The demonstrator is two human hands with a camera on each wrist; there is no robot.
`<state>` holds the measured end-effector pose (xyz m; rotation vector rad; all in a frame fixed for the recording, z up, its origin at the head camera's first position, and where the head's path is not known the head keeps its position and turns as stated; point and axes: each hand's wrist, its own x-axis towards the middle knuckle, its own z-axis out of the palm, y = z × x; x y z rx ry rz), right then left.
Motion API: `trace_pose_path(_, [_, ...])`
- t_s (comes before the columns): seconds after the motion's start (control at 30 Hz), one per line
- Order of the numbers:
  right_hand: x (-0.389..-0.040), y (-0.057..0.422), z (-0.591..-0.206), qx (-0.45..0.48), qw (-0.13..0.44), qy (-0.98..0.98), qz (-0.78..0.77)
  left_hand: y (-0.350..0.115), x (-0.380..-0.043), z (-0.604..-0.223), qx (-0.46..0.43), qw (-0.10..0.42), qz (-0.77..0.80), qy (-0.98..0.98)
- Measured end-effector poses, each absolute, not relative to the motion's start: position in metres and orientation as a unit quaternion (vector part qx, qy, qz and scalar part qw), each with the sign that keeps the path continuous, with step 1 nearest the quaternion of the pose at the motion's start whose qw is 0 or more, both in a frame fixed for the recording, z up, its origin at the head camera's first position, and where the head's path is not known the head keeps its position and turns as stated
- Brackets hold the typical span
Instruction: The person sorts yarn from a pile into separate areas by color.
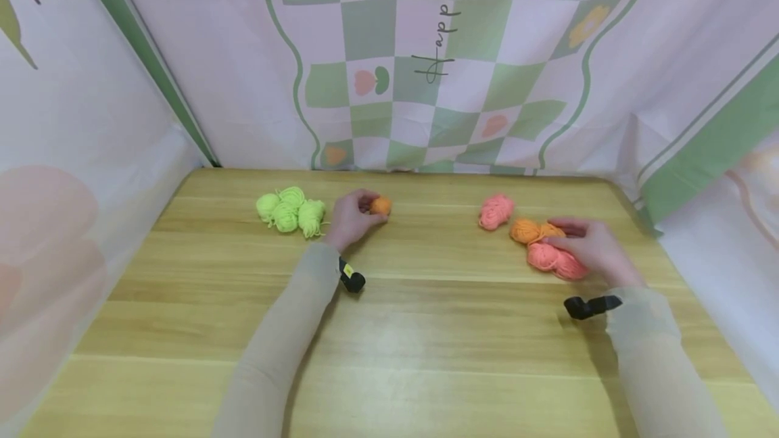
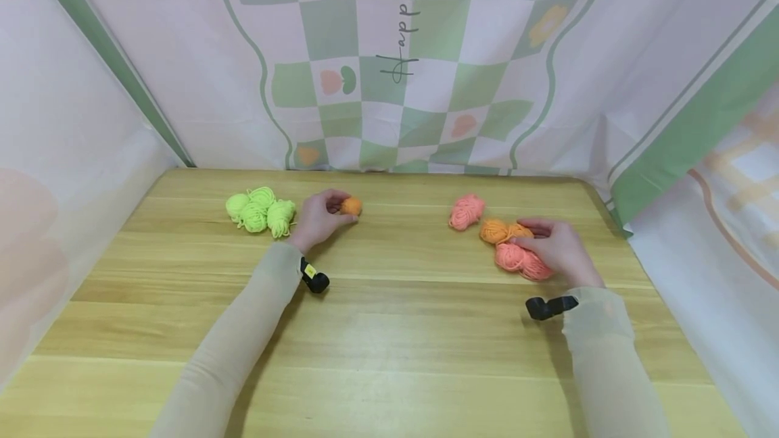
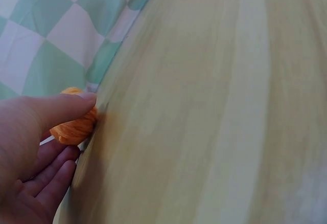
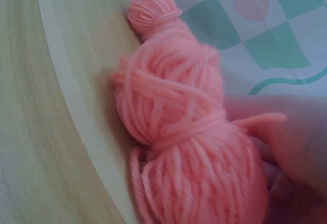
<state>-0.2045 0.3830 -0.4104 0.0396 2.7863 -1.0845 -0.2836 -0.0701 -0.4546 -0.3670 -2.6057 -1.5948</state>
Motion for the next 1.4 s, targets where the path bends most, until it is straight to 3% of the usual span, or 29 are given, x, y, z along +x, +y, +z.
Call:
trace_pose_path(0.27, [-0.204,0.381,-0.414,0.023,0.024,0.934,-0.357,-0.07,-0.283,-0.454,-0.12,0.028,-0.515,-0.848])
trace_pose_path(0.6, [-0.205,0.385,-0.414,0.029,0.001,0.931,-0.363,-0.071,-0.283,-0.454,-0.122,0.029,-0.511,-0.851])
trace_pose_path(1.4, [-0.208,0.357,-0.363,0.062,-0.105,0.909,-0.397,-0.072,-0.283,-0.454,-0.115,0.029,-0.511,-0.851])
